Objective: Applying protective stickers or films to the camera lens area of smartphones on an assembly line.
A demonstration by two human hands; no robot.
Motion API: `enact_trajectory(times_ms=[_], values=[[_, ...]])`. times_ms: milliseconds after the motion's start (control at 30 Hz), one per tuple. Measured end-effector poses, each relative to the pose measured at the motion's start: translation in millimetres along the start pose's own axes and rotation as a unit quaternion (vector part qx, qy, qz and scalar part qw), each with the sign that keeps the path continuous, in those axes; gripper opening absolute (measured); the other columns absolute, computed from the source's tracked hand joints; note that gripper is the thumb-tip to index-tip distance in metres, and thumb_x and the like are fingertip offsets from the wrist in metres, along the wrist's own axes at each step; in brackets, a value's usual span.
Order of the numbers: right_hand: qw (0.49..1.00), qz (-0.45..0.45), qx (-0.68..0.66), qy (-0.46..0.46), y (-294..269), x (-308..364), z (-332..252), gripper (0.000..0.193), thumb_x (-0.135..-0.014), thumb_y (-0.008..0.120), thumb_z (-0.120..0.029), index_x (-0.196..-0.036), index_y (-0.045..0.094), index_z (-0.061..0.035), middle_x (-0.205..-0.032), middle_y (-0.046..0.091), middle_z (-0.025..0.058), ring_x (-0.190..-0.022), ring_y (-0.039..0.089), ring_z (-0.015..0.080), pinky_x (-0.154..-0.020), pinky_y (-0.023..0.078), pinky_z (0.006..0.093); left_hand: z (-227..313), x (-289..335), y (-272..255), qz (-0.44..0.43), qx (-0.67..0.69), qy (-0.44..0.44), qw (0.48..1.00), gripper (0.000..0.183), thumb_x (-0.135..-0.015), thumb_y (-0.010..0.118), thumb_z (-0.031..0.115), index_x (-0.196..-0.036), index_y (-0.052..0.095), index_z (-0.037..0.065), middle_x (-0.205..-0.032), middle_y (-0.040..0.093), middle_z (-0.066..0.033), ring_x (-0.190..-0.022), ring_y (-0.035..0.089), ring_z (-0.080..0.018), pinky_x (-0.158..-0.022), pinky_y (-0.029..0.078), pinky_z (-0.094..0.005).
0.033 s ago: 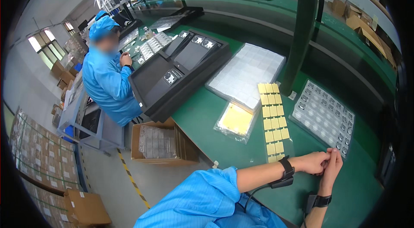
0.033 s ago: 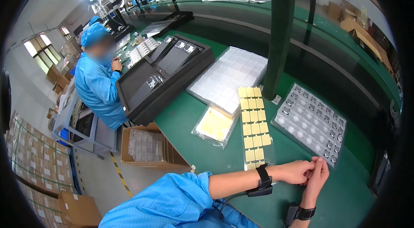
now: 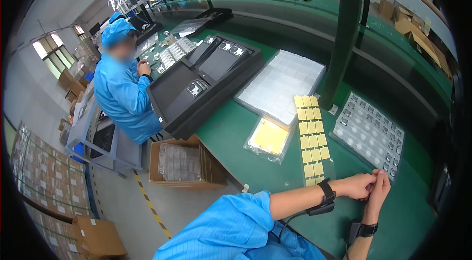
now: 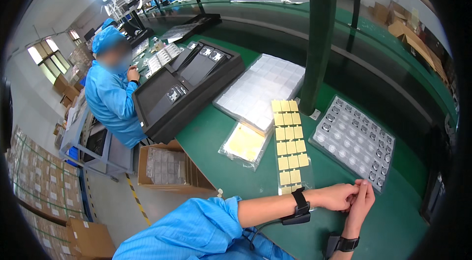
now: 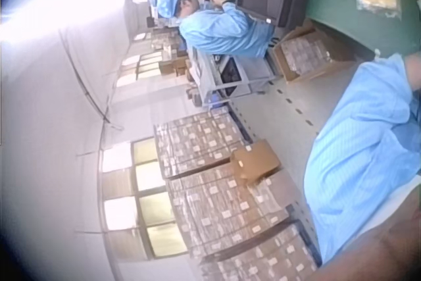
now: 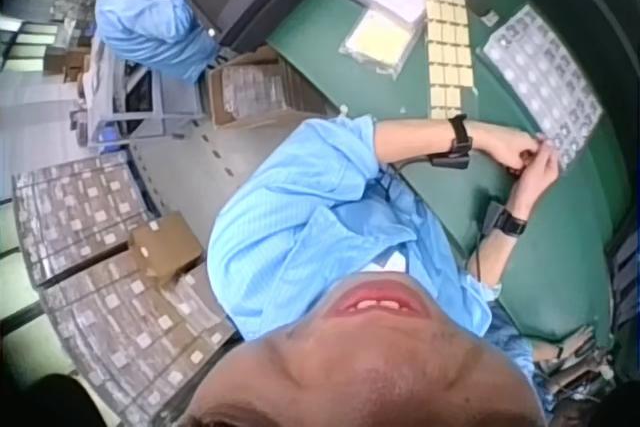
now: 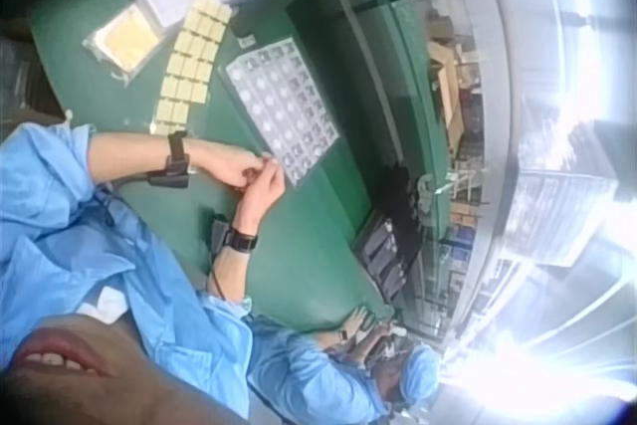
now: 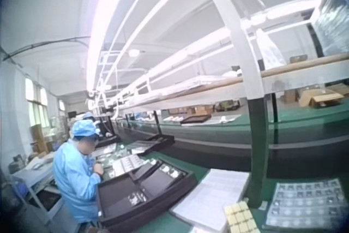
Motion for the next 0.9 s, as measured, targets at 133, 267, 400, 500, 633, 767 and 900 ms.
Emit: enact_trajectory(times_ms=[133, 267, 400, 500, 633, 767, 900], values=[[1.0, 0.001, -0.008, 0.007, 3, 2, -2, 0.03, -0.1, 0.05, -0.026, -0.086, 0.06, -0.0019, -0.067, 0.049, -0.0035, -0.055, 0.042, 0.0018, -0.048, 0.032, 0.0187, 4, 3, -1, -0.011, 0.045, -0.023, 0.999, 0.02, -0.079, 0.055, -0.001, -0.099, 0.054, -0.004, -0.079, 0.061, -0.0114, -0.068, 0.061, -0.0213, -0.057, 0.047, -0.0329], [0.999, 0.0, -0.044, 0.014, -3, 0, 5, 0.027, -0.1, 0.05, -0.024, -0.09, 0.06, -0.0019, -0.07, 0.05, -0.0033, -0.057, 0.042, 0.0016, -0.048, 0.032, 0.0182, 5, 0, 4, -0.027, 0.052, -0.031, 0.998, 0.02, -0.08, 0.055, 0.0, -0.099, 0.055, -0.004, -0.078, 0.06, -0.0096, -0.066, 0.059, -0.018, -0.057, 0.046, -0.0308], [0.997, 0.032, -0.068, -0.011, -7, -2, 6, 0.023, -0.1, 0.05, -0.022, -0.097, 0.06, -0.0019, -0.078, 0.052, -0.0021, -0.06, 0.043, 0.0014, -0.049, 0.033, 0.0179, 4, 0, 4, -0.029, 0.07, -0.015, 0.997, 0.02, -0.08, 0.056, 0.0, -0.099, 0.055, -0.004, -0.079, 0.06, -0.0076, -0.067, 0.058, -0.0164, -0.058, 0.046, -0.0297], [0.996, 0.046, -0.078, -0.009, -6, 0, 3, 0.021, -0.1, 0.05, -0.021, -0.105, 0.059, -0.0025, -0.085, 0.053, -0.0009, -0.063, 0.044, 0.0014, -0.05, 0.034, 0.0178, 2, 0, 4, -0.027, 0.078, -0.014, 0.996, 0.019, -0.08, 0.057, 0.001, -0.098, 0.055, -0.003, -0.08, 0.059, -0.0061, -0.07, 0.056, -0.0147, -0.059, 0.045, -0.0284], [0.996, 0.052, -0.072, -0.016, -7, 4, -4, 0.022, -0.1, 0.05, -0.02, -0.111, 0.057, -0.003, -0.087, 0.054, 0.0003, -0.062, 0.046, 0.002, -0.051, 0.036, 0.0172, 8, 2, 4, -0.034, 0.073, -0.007, 0.997, 0.014, -0.081, 0.056, 0.0, -0.094, 0.054, -0.002, -0.08, 0.057, -0.0047, -0.071, 0.056, -0.0137, -0.059, 0.044, -0.0282], [0.996, 0.057, -0.069, -0.014, -7, 4, -3, 0.022, -0.1, 0.05, -0.019, -0.113, 0.056, -0.0029, -0.087, 0.054, 0.0013, -0.065, 0.049, 0.003, -0.052, 0.038, 0.0172, 7, 3, 4, -0.046, 0.134, -0.026, 0.989, 0.011, -0.083, 0.05, -0.004, -0.093, 0.053, -0.002, -0.076, 0.056, -0.0052, -0.064, 0.055, -0.0138, -0.055, 0.043, -0.0287], [0.996, 0.034, -0.079, -0.005, -4, 3, -2, 0.021, -0.1, 0.05, -0.017, -0.112, 0.056, -0.0022, -0.087, 0.055, 0.0016, -0.067, 0.051, 0.0038, -0.054, 0.041, 0.018, 11, 5, 3, -0.041, 0.136, -0.019, 0.99, 0.012, -0.084, 0.046, -0.006, -0.093, 0.053, -0.002, -0.073, 0.055, -0.0057, -0.06, 0.054, -0.0138, -0.053, 0.042, -0.0284]])
Point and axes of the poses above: each hand's wrist, its own x-axis away from the middle knuckle, its own y-axis out of the palm, z = x × y, the point moved 9 cm from there along -x, towards the middle knuckle
